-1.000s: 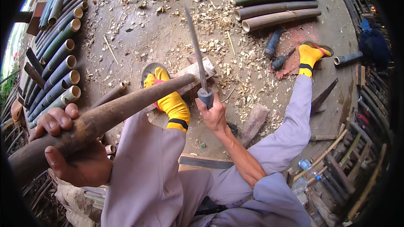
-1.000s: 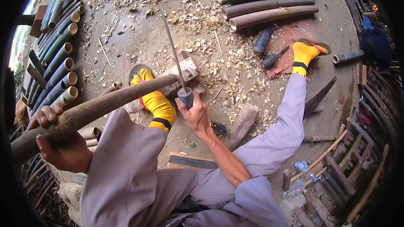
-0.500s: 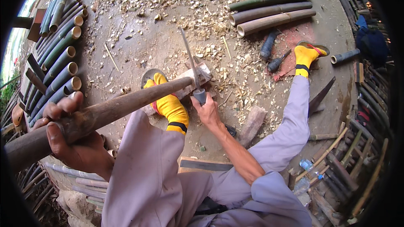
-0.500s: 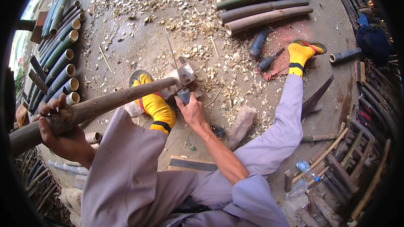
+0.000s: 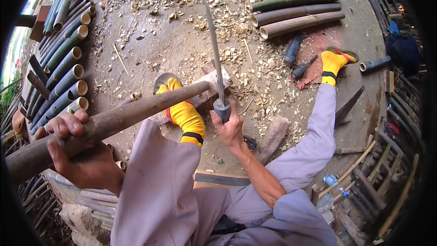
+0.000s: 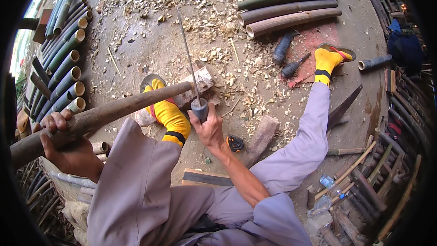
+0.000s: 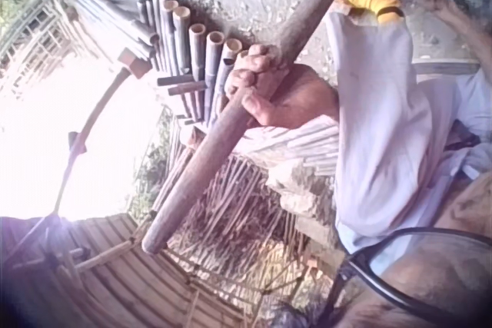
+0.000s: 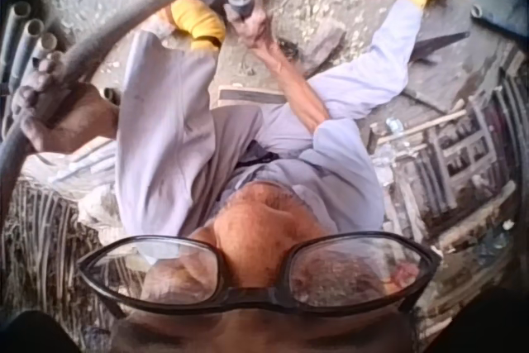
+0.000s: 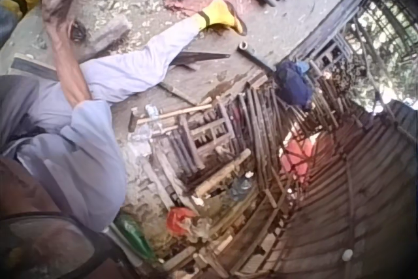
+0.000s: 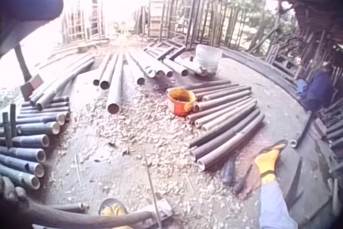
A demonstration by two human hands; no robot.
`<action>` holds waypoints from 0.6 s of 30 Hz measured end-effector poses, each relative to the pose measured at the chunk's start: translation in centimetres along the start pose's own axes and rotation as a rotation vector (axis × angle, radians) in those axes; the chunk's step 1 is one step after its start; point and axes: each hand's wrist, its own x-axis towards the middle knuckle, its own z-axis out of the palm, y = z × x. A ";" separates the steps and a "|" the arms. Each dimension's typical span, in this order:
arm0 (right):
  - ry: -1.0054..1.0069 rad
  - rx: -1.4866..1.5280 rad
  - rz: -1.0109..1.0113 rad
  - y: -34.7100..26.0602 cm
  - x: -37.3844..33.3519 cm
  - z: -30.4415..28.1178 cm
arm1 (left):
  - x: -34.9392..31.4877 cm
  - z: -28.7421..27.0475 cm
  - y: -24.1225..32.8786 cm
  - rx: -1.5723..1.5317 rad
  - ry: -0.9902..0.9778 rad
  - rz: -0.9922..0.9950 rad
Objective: The person shapes a bamboo pole by carving it with a machete while using a wooden block for support. They use a measuring tape to check the length of the pole and move other bamboo poles nearby.
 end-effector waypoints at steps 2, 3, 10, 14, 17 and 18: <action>0.031 -0.024 -0.076 1.4 -0.2 0.7 | 0.0 -1.1 -0.1 -0.040 -0.118 -0.016; -0.080 -0.118 0.102 2.0 0.9 1.4 | 0.0 -0.9 -0.2 -0.007 -0.074 -0.014; 0.037 -0.015 -0.119 -0.4 -0.2 0.4 | -0.3 -1.3 0.0 0.107 0.045 -0.020; -0.115 -0.153 0.253 3.2 1.5 1.6 | 0.0 -0.1 -0.3 0.089 0.012 -0.015; -0.120 -0.035 0.241 1.0 1.1 0.5 | -0.3 -0.3 -0.4 0.109 0.077 -0.002; -0.092 -0.011 0.180 0.7 0.5 0.4 | -0.3 -1.3 -0.5 0.084 0.066 -0.016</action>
